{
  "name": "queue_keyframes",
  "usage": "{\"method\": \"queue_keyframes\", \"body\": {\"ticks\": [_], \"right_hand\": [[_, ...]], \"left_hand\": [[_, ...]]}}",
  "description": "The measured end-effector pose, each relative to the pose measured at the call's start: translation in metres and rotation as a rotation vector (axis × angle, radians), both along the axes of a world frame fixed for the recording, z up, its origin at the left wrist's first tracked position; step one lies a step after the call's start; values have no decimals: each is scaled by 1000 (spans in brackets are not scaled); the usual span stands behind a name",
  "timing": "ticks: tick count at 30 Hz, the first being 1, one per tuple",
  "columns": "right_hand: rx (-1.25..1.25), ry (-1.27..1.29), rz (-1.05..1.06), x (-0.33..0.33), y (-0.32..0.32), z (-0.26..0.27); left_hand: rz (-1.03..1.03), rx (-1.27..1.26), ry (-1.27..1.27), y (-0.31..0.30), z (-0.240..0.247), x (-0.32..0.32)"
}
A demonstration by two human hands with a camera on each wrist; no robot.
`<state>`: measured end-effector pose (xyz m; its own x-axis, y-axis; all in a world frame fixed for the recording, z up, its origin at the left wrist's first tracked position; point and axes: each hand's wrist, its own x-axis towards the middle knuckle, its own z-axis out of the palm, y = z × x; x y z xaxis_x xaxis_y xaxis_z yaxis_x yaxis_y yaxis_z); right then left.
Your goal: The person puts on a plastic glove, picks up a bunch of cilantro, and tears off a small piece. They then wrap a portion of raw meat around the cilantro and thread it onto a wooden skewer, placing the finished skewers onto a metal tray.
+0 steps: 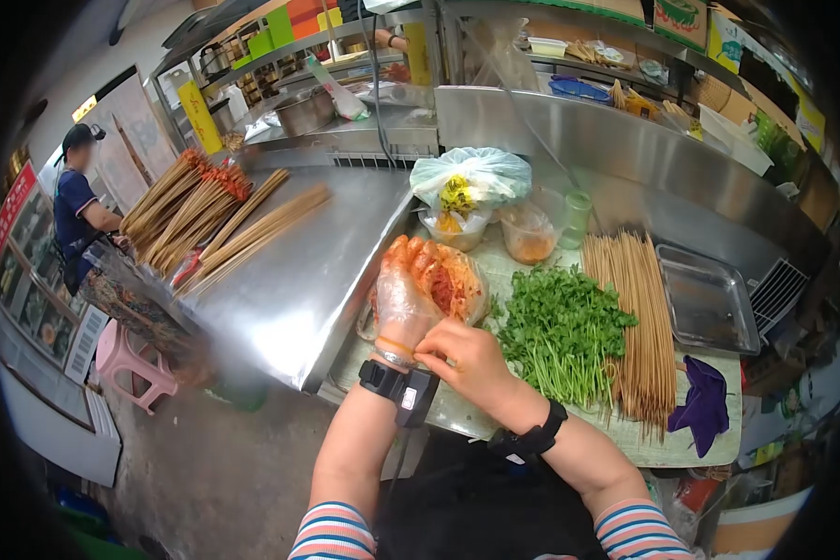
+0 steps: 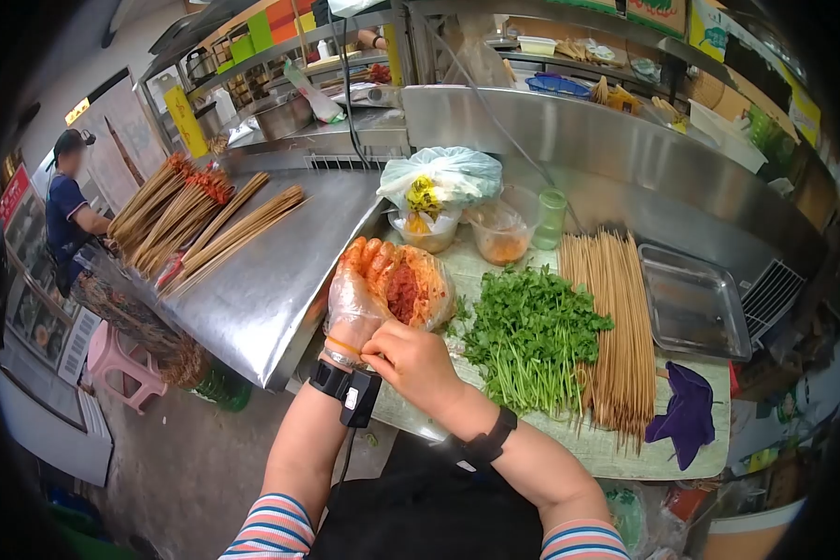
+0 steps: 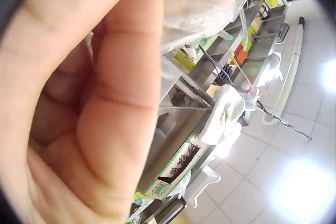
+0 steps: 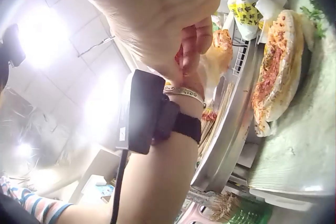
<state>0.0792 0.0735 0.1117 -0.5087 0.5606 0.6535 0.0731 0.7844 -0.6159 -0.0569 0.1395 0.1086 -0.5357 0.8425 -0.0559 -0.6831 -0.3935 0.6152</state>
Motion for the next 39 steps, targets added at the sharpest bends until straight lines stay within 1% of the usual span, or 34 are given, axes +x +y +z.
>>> {"method": "queue_keyframes", "body": {"ticks": [3, 5, 6, 8, 9, 11, 14, 17, 20, 21, 24, 26, 27, 29, 31, 32, 33, 35, 38, 39], "right_hand": [[-14, -32, 19, 1, 0, 0], [-68, -67, 55, 3, 2, 2], [-41, -72, 62, 3, 3, 1], [14, -77, 73, 1, 6, 0], [-111, -57, 125, 2, 6, 0], [-356, -16, 228, 6, 7, 0], [-702, 183, 353, 3, 9, -20], [-977, 277, 542, 10, 8, -8], [-792, -36, 357, 20, 11, -1], [-757, -82, 328, 20, 12, 1], [-638, -191, 247, 18, 12, 4], [-537, -225, 205, 11, 12, 9], [-567, -231, 230, 10, 14, 10], [-629, -244, 280, 8, 17, 11], [-833, -192, 402, 7, 22, 1], [-934, -164, 463, 6, 24, -3], [-967, -60, 461, 7, 21, -4], [-1031, 153, 454, 9, 16, -7], [-1070, 433, 560, 20, 12, 2], [-1066, 420, 722, 29, 18, -3]], "left_hand": [[-76, 21, 39, -5, -1, 1], [-71, 2, 64, 0, -10, -1], [-69, -9, 77, -1, -8, 0], [-126, -30, -19, -8, -1, 4], [-156, -38, -66, -12, 4, 6], [-126, -57, -54, -6, -3, 3], [-131, -79, 2, -1, -14, -1], [-174, -89, 50, -1, -16, -1], [-225, -128, 47, -14, 0, 5], [-244, -146, 40, -17, 5, 7], [-244, -89, 101, -3, -21, 3], [-292, -83, 201, 4, -35, -3], [-316, -79, 252, 7, -42, -6], [-206, -51, 600, 14, -64, -12], [-174, -80, 587, 12, -54, -8], [-201, -122, 402, 13, -48, -3], [-227, -166, 218, 10, -36, 2], [-258, -108, 223, 2, -22, 5], [-299, -77, 191, -4, -15, 5], [-312, -74, 174, -4, -14, 4]]}}
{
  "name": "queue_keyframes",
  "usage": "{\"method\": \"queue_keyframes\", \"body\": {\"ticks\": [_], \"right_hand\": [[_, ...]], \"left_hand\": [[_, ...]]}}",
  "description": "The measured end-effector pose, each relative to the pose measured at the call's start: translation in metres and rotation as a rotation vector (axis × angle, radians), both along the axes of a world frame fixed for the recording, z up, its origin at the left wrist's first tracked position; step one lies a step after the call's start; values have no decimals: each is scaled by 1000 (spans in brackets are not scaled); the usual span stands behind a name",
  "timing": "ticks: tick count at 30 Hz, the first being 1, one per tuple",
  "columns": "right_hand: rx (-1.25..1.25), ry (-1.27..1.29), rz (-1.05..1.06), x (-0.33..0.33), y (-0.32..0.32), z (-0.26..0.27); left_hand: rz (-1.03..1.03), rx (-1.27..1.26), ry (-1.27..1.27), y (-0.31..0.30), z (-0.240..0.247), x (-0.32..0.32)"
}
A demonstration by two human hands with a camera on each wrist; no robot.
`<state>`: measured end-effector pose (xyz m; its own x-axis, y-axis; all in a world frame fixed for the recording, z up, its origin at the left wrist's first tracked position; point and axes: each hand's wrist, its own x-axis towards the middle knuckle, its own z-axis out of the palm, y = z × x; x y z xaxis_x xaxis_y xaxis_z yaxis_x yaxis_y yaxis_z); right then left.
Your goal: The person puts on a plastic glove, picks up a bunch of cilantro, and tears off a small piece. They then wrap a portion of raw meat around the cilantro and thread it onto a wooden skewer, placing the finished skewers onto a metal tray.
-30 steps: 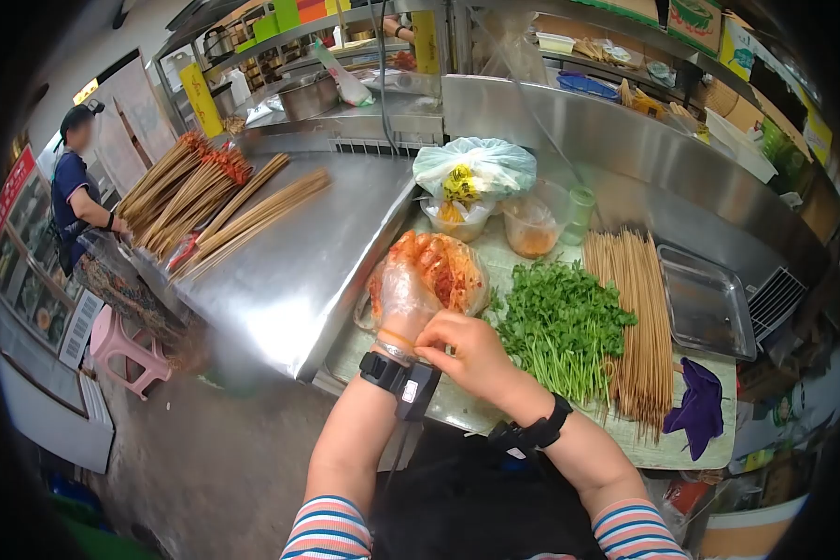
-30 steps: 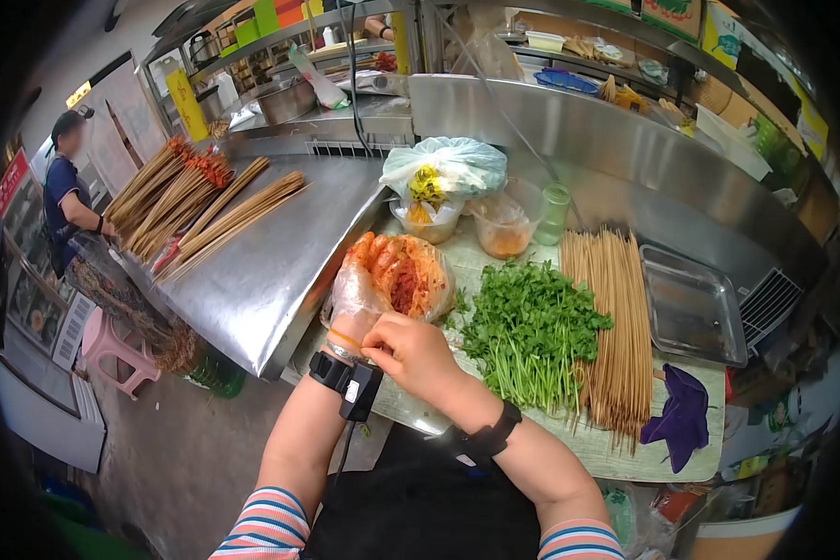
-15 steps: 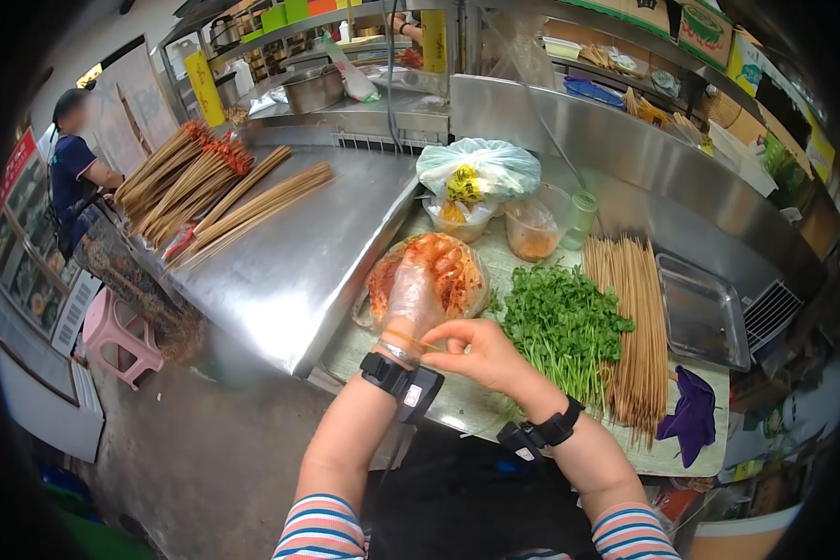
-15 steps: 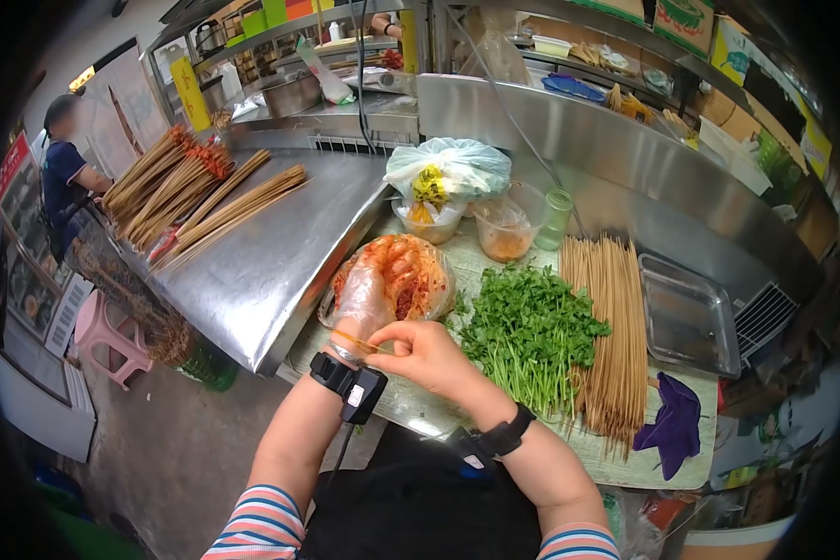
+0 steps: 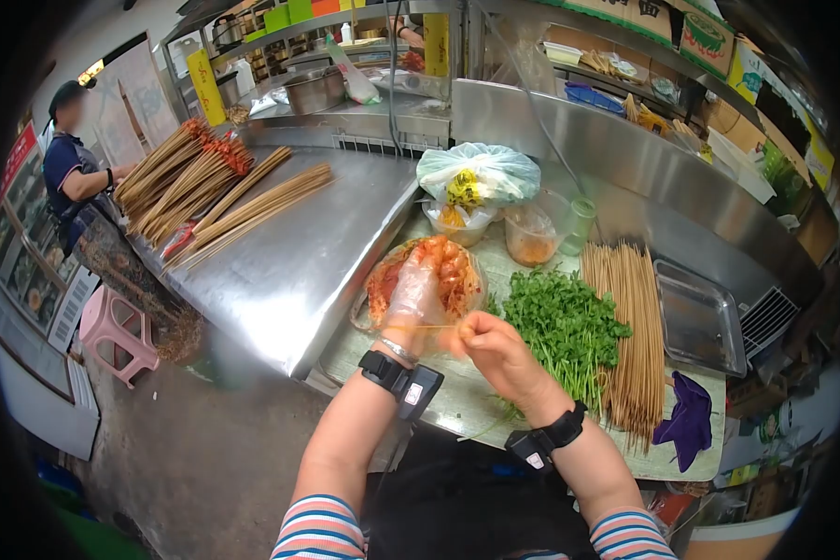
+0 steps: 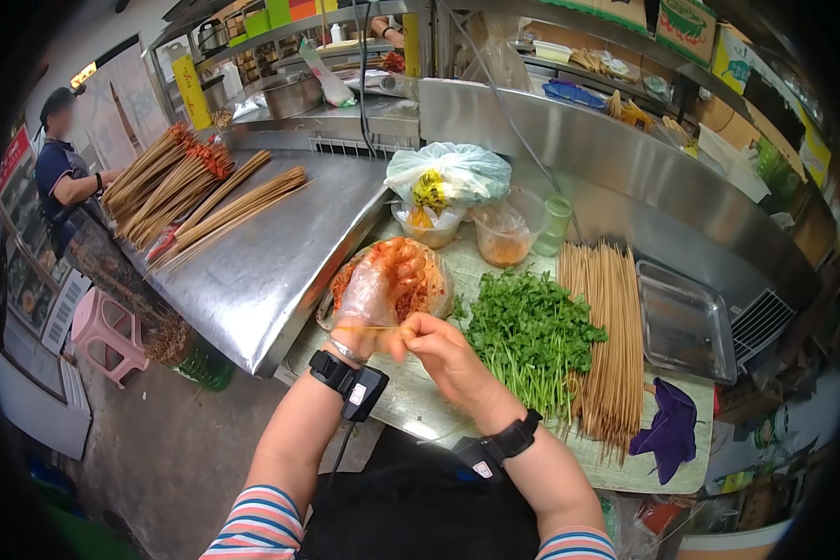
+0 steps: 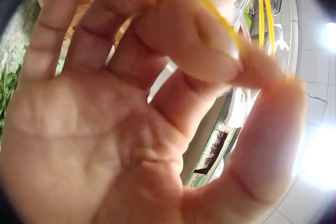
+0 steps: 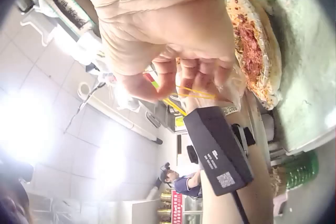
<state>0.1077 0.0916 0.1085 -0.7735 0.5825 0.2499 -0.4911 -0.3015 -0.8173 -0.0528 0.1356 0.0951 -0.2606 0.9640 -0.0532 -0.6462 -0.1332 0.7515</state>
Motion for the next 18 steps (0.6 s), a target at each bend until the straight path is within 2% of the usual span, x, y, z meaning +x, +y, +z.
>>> {"method": "queue_keyframes", "body": {"ticks": [3, 6, 7, 8, 11, 12, 15, 17, 18], "right_hand": [[126, -439, 85, 22, -5, 16], [327, -415, -4, 20, -3, 31], [396, -398, -30, 20, 1, 39], [373, -403, -13, 15, 5, 50], [219, -256, -67, -6, 4, 57], [163, -226, -133, -8, 6, 56], [-5, -181, -250, -1, 12, 37], [255, -450, -248, 9, 7, 22], [389, -609, -284, 13, 1, 15]], "left_hand": [[-17, -62, 68, 5, -13, -8], [123, 37, 721, 18, -56, -15], [230, 3, 1192, 14, -47, -9], [45, -20, 632, 4, -40, 1], [67, 467, 1144, 9, -58, 7], [-70, 489, 1021, 7, -63, -1], [-138, 310, 1128, -8, -21, -8], [-112, 190, 522, -4, -23, -6], [-217, 88, 207, -16, -1, -5]]}}
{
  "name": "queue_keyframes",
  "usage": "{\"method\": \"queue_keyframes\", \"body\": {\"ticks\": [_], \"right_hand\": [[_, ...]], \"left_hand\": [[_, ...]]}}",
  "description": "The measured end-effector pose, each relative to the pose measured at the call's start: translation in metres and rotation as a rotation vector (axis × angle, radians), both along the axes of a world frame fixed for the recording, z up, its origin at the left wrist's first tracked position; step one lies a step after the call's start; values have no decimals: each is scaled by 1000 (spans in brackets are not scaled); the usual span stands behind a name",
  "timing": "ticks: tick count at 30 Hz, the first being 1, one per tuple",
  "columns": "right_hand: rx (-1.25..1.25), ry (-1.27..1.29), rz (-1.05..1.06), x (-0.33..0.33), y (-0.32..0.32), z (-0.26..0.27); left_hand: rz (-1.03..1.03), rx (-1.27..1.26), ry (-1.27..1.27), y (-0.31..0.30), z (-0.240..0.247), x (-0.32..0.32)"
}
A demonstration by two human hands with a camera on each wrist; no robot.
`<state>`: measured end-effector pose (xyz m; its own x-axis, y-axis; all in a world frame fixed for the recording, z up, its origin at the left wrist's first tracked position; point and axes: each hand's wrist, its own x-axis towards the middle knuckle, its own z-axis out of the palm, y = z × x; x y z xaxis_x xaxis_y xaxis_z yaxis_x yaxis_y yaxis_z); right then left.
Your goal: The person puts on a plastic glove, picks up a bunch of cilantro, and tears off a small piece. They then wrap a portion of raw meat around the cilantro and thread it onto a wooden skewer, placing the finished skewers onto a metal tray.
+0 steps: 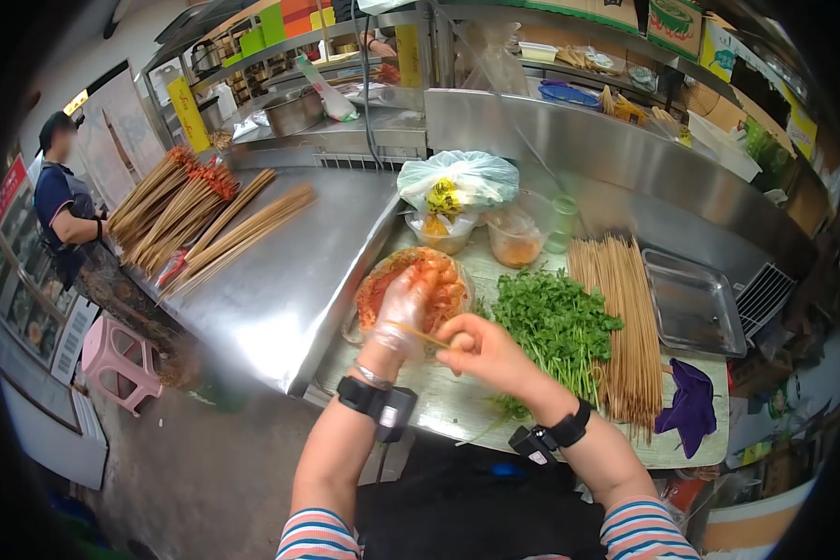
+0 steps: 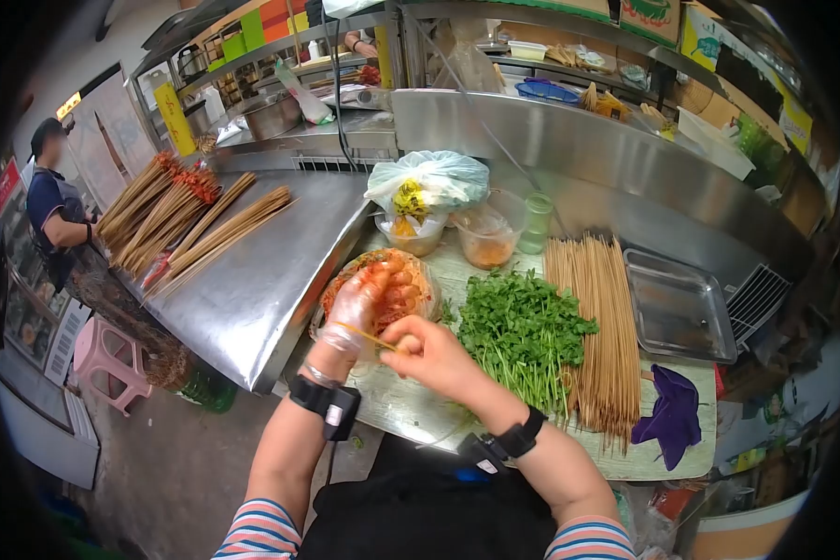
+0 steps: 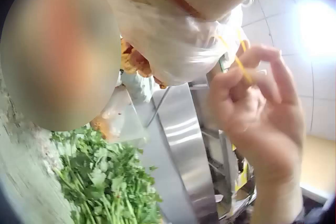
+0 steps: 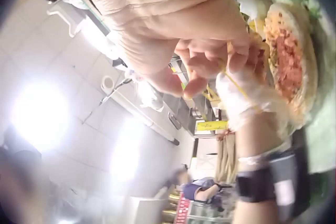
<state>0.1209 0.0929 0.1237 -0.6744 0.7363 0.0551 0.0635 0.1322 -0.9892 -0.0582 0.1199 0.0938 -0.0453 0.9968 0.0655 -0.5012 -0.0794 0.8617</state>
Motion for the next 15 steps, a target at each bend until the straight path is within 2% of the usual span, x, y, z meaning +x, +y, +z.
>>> {"method": "queue_keyframes", "body": {"ticks": [2, 3, 5, 6, 8, 10, 12, 13, 14, 15], "right_hand": [[186, -275, -8, 8, 4, -22], [276, -262, 76, 5, 10, -40], [461, -233, 242, 2, 20, -68], [533, -87, 236, -9, 18, -72], [252, 199, 257, -33, 7, -44], [253, 339, 209, -37, 18, -35], [543, 341, 99, -35, 44, -45], [998, -7, -87, -9, 52, -43], [973, -46, 34, 12, 56, -40], [948, -86, 157, 22, 55, -33]], "left_hand": [[-109, -91, -167, -8, 15, -2], [-142, -141, -238, -13, 24, 1], [-247, -71, -475, -30, 39, 22], [-301, -36, -594, -38, 43, 36], [-335, 0, -795, -51, 40, 77], [-331, 62, -940, -63, 48, 88], [-289, 158, -1017, -80, 68, 65], [-261, 211, -1050, -85, 74, 49], [-304, 266, -1176, -82, 76, 32], [-227, 230, -1072, -78, 73, 21]]}}
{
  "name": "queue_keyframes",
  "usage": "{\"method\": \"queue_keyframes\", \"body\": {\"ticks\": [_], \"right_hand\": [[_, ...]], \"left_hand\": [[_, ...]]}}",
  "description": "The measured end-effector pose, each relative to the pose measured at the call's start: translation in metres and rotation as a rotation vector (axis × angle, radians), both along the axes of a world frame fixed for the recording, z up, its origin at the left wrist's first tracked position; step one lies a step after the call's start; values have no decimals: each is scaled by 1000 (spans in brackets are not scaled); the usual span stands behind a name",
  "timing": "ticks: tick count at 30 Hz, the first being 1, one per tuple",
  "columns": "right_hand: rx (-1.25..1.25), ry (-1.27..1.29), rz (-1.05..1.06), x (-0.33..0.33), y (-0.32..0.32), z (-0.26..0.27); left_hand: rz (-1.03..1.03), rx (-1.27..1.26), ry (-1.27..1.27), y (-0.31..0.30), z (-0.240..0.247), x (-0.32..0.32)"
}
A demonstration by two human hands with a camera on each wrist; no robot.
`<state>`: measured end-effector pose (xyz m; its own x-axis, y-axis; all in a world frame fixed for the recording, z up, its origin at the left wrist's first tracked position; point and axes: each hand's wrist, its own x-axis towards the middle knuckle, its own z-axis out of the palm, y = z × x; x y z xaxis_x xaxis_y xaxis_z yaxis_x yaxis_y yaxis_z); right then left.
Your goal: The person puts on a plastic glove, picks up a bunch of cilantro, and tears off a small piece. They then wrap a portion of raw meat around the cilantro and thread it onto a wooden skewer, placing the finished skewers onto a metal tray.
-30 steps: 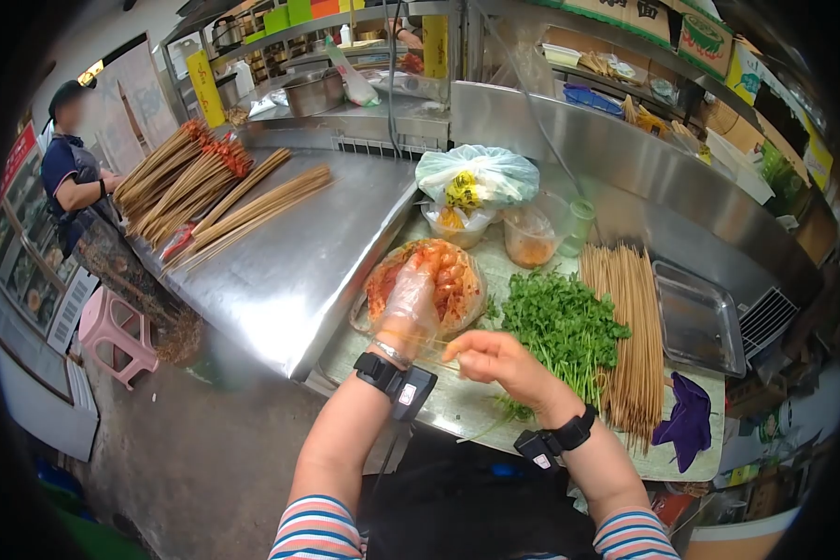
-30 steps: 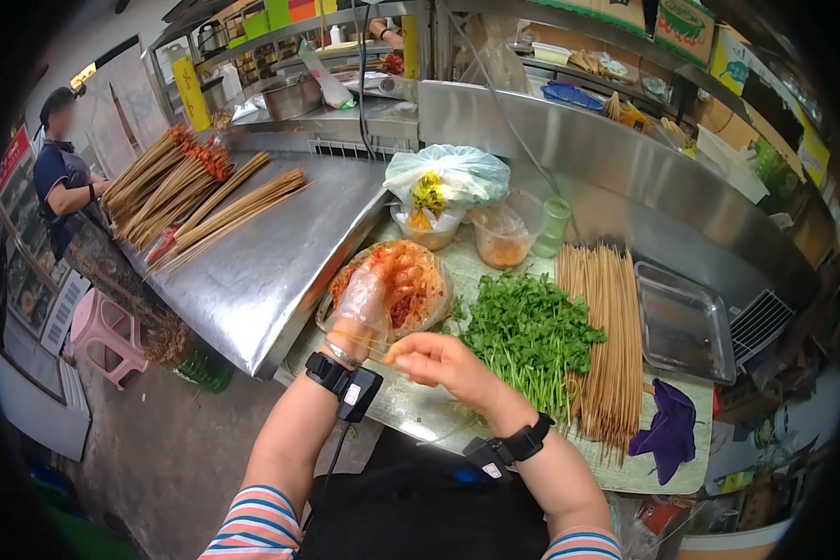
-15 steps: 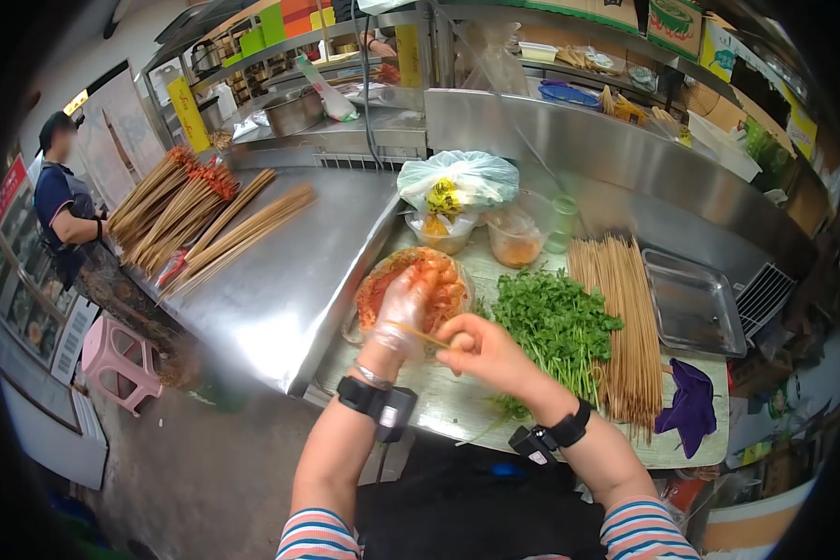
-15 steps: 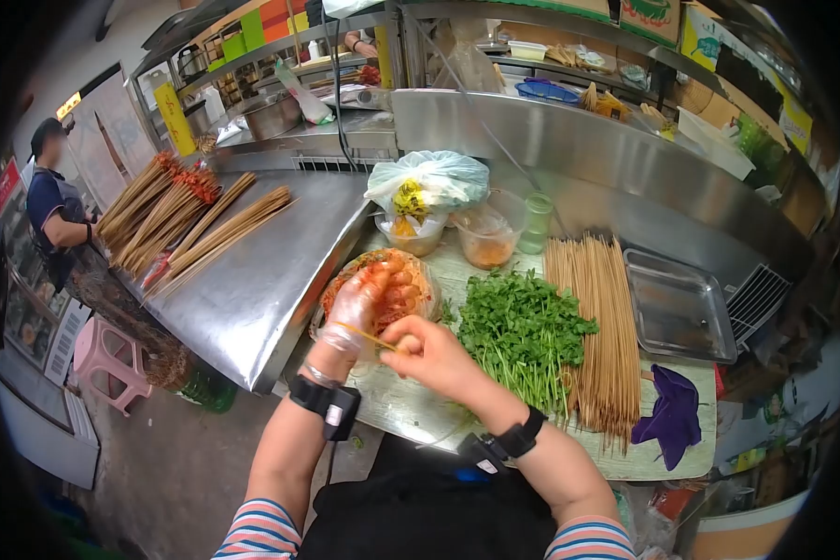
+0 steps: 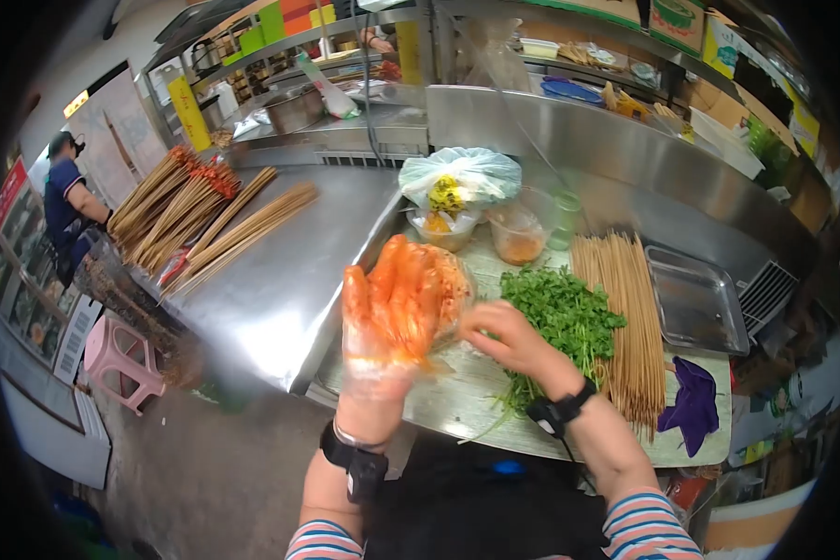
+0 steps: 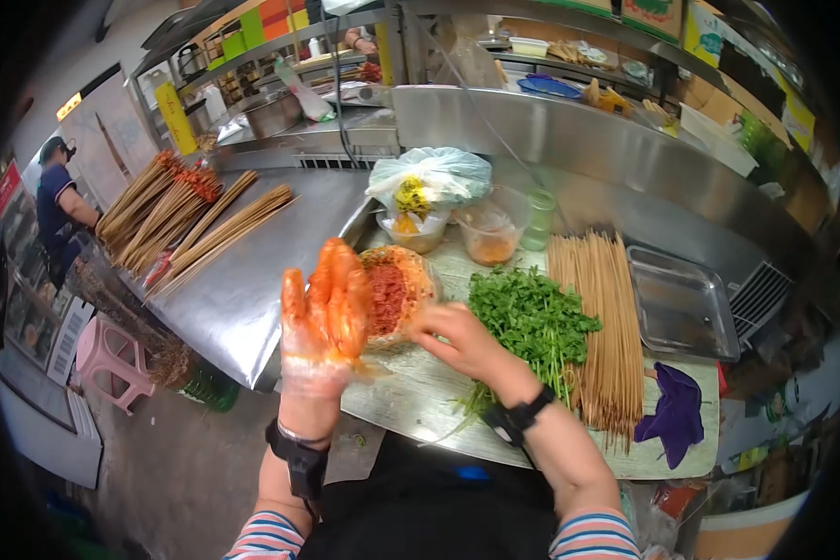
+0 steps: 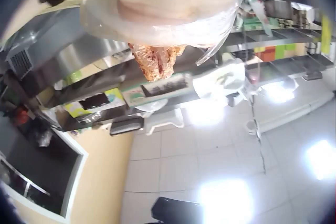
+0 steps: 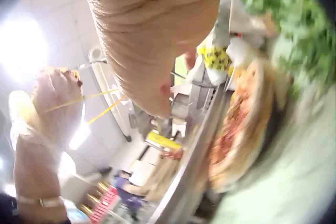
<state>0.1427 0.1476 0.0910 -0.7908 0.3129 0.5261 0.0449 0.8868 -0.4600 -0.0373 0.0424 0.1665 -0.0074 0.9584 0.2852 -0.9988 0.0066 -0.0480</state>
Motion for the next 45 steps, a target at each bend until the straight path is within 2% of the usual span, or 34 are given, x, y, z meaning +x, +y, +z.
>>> {"method": "queue_keyframes", "body": {"ticks": [3, 6, 7, 10, 13, 16, 17, 20, 21, 22, 24, 26, 27, 30, 31, 34, 36, 37, 38, 42, 45], "right_hand": [[-486, 86, 37, 11, -37, 32], [-485, 263, -15, -1, -60, 44], [-160, 156, -108, -1, -58, 46], [81, 159, -313, -13, -69, 37], [-112, 127, -241, -26, -74, 13], [32, 330, -212, -34, -103, 11], [13, 312, -248, -33, -108, 14], [44, 307, -307, -31, -104, 14], [20, 312, -305, -33, -102, 6], [0, 318, -304, -38, -97, -4], [-80, 319, -324, -44, -96, -9], [-205, 301, -352, -47, -101, -6], [-272, 272, -356, -44, -98, -11], [-450, 198, -395, -19, -98, -29], [-572, 206, -387, -9, -98, -39], [-582, 108, -390, 34, -103, -48], [-447, 107, -454, 60, -111, -51], [-395, 88, -485, 71, -116, -45], [-341, 69, -501, 81, -119, -42], [-329, 44, -590, 119, -128, -33], [-440, 61, -755, 143, -121, -20]], "left_hand": [[150, -161, 337, 15, -17, -14], [134, -198, 224, 18, -17, -6], [149, -213, 246, 21, -19, -5], [177, -241, 208, 22, -24, -2], [183, -316, 181, 23, -26, 7], [407, -391, 291, 34, -28, 4], [380, -386, 274, 36, -34, -1], [431, -419, 478, 57, -57, -8], [529, -421, 641, 58, -51, -2], [680, -330, 927, 65, -57, -1], [574, -301, 892, 77, -62, -5], [402, -495, 642, 83, -61, -16], [430, -479, 713, 87, -67, -23], [701, -217, 1620, 94, -105, -50], [1066, -40, 2131, 84, -107, -57], [935, 140, 2591, 48, -107, -41], [931, 354, 2906, 38, -113, -32], [1159, 354, 2882, 44, -142, -37], [1224, 317, 2860, 45, -149, -35], [1233, 348, 2808, 35, -148, -26], [1201, 363, 2711, -1, -144, -6]]}}
